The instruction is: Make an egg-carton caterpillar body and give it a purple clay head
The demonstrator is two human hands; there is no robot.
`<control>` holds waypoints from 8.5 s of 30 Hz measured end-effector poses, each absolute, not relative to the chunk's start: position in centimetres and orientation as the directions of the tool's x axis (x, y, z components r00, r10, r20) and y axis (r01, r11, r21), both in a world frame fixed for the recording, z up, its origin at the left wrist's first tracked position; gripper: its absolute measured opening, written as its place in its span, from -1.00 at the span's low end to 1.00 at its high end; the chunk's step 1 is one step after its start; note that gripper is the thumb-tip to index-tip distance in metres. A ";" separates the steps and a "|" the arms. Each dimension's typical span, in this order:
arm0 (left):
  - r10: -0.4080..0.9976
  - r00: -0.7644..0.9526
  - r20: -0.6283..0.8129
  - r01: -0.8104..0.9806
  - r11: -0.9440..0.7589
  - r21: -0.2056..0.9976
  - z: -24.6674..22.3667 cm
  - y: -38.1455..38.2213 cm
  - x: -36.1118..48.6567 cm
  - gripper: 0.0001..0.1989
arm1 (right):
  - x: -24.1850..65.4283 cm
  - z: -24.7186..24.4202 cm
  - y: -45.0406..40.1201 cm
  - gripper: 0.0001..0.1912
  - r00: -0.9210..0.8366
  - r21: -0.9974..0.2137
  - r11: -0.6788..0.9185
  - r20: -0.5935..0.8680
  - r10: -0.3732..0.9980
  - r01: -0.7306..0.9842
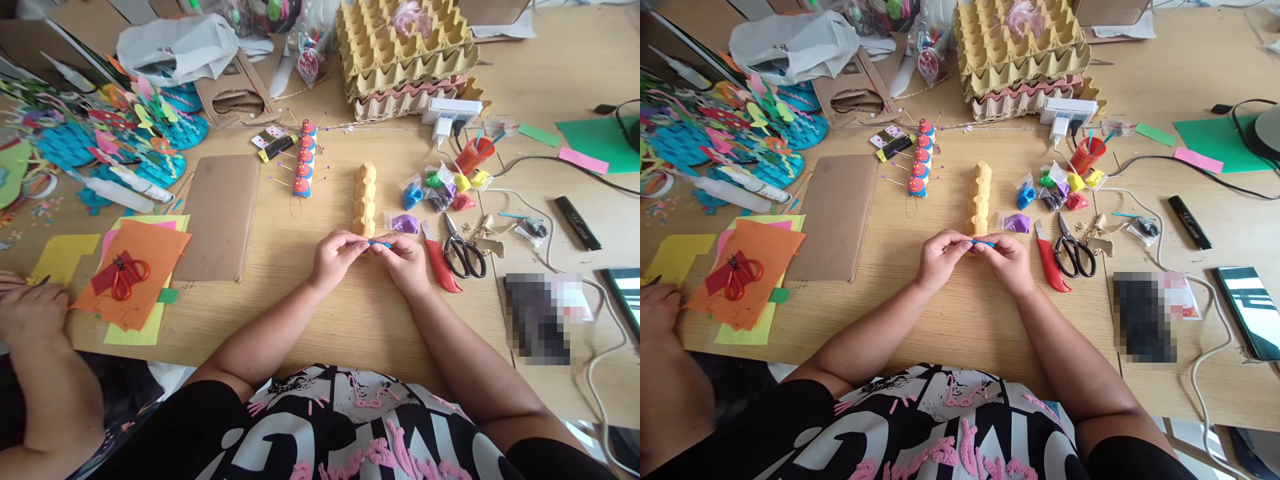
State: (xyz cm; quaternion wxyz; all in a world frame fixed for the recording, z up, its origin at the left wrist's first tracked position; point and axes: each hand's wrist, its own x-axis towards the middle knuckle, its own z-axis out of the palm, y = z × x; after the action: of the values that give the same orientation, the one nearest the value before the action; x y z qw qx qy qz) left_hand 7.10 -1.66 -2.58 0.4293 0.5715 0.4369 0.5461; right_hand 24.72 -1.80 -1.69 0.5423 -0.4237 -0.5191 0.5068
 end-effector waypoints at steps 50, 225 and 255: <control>0.937 0.006 0.350 0.023 -0.350 0.937 -2.2 -1.8 7.2 -0.71 | 25.1 -0.8 -2.0 -0.39 -0.110 -0.991 0.131 0.131 0.985 -0.009; 0.841 0.185 0.509 0.215 -0.540 0.814 -2.4 -2.0 7.4 -0.80 | 25.0 -1.6 -1.6 -0.44 -0.261 -0.977 -0.089 -0.037 0.965 -0.191; 0.977 0.051 0.208 -0.101 -0.202 0.974 -3.3 -2.0 7.5 -0.70 | 25.3 -1.3 -1.8 -0.46 -0.171 -0.992 0.057 0.076 0.982 -0.116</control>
State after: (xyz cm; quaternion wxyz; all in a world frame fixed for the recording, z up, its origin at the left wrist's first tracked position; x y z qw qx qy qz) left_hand 7.53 -2.01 -3.28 0.4841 0.5395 0.4058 0.5568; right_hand 25.29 -1.85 -1.33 0.4974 -0.4087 -0.5300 0.5519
